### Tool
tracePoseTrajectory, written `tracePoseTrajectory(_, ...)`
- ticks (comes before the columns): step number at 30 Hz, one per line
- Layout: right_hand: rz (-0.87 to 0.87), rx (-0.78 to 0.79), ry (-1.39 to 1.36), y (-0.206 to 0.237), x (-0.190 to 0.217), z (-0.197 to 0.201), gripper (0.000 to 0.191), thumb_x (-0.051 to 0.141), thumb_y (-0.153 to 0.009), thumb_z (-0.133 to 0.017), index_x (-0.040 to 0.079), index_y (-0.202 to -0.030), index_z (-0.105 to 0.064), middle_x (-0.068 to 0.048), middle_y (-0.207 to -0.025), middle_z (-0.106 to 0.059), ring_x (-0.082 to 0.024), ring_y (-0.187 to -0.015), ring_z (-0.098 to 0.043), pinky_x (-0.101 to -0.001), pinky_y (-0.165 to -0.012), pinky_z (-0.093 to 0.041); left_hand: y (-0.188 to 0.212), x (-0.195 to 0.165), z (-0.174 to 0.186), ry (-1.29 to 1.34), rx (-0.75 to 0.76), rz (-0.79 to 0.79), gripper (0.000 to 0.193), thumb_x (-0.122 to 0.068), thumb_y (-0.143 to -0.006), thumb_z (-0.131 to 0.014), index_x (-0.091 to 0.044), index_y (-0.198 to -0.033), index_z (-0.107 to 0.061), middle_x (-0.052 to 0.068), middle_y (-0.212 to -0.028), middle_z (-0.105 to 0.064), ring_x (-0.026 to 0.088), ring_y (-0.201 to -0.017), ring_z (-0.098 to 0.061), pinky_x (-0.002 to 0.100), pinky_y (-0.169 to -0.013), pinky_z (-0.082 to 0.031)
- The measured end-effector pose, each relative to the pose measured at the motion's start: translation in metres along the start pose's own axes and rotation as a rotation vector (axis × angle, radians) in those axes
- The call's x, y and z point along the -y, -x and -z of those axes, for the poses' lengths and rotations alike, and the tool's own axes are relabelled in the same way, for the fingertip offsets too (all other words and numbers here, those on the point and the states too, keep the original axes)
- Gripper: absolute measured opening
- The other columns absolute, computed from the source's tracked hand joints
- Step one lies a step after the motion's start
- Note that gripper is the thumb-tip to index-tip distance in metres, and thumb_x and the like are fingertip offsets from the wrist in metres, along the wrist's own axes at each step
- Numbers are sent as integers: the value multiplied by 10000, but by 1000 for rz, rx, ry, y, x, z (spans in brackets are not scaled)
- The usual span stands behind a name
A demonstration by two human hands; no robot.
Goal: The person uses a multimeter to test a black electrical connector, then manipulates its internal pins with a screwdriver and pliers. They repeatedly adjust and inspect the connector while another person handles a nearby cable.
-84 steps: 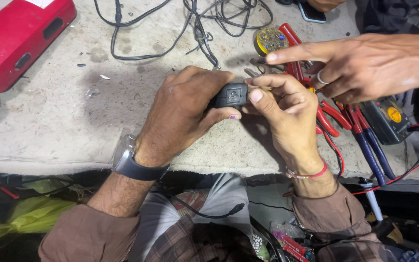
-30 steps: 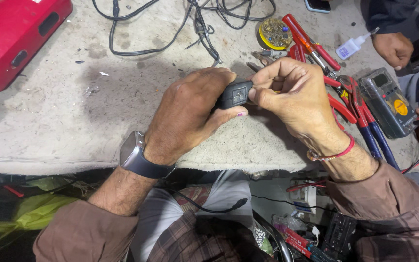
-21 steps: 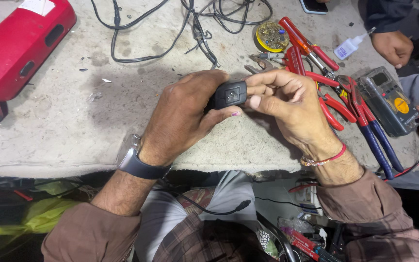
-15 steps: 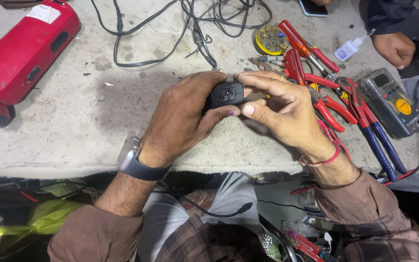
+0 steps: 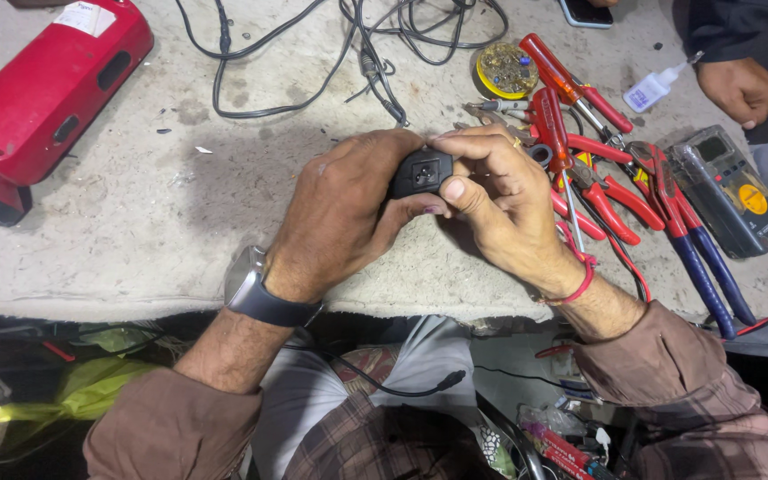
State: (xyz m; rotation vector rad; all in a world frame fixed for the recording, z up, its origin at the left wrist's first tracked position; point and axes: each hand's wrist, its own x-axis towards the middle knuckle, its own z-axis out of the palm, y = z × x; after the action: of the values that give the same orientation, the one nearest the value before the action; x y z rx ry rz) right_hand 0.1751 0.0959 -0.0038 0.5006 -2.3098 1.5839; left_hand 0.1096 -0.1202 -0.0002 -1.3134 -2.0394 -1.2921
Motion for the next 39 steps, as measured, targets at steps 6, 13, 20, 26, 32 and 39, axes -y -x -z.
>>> tracePoseTrajectory(6,32,-23,32,2,0,-5,378,204,-1093,-655,-33,-1382,-595,-85,-1289,-578,-111,-1077,-605,-271,-968,-542,-1,-3,2,-5,11,43,457,-369,-959,-756,-22,-1208,-595,131,-1046,-709,332,-982,-710,505,-884,-507)
tracePoseTrajectory(13,30,-57,43,0,-5,-5,372,204,-1089,-660,-26,-1376,-603,-63,-1252,-595,-111,-1111,-633,-266,-965,-554,-5,3,2,-35,-24,-67,538,-368,-946,-772,-13,-1288,-556,146,-1135,-686,344,-1034,-694,483,-928,-529)
tracePoseTrajectory(20,-130,-81,-270,-3,-6,3,329,99,-1039,-682,-43,-1330,-631,-83,-1160,-701,-119,-1036,-670,-266,-913,-568,-9,5,-1,-125,31,-123,408,-253,-961,-761,7,-1219,-579,161,-1024,-675,325,-846,-690,434,-724,-553)
tracePoseTrajectory(26,-209,-121,-312,-4,2,4,271,14,-1009,-658,-54,-1270,-675,-99,-1118,-743,-106,-981,-699,-255,-887,-588,-8,-3,-3,-151,17,-107,389,-254,-951,-776,2,-1185,-600,144,-952,-672,306,-788,-694,406,-670,-549)
tracePoseTrajectory(32,-203,-138,-143,-3,7,3,241,28,-1003,-686,-58,-1227,-711,-90,-1048,-753,-90,-914,-694,-251,-832,-587,-8,-4,-6,-173,13,-128,430,-242,-912,-799,16,-1196,-605,148,-971,-689,299,-808,-706,398,-677,-554)
tracePoseTrajectory(39,-259,-122,-401,-7,3,6,285,23,-979,-720,-88,-1239,-691,-121,-1090,-757,-139,-946,-720,-285,-870,-596,-7,-6,-5,-152,-18,-123,407,-226,-914,-806,7,-1189,-615,138,-987,-698,291,-819,-715,389,-692,-559)
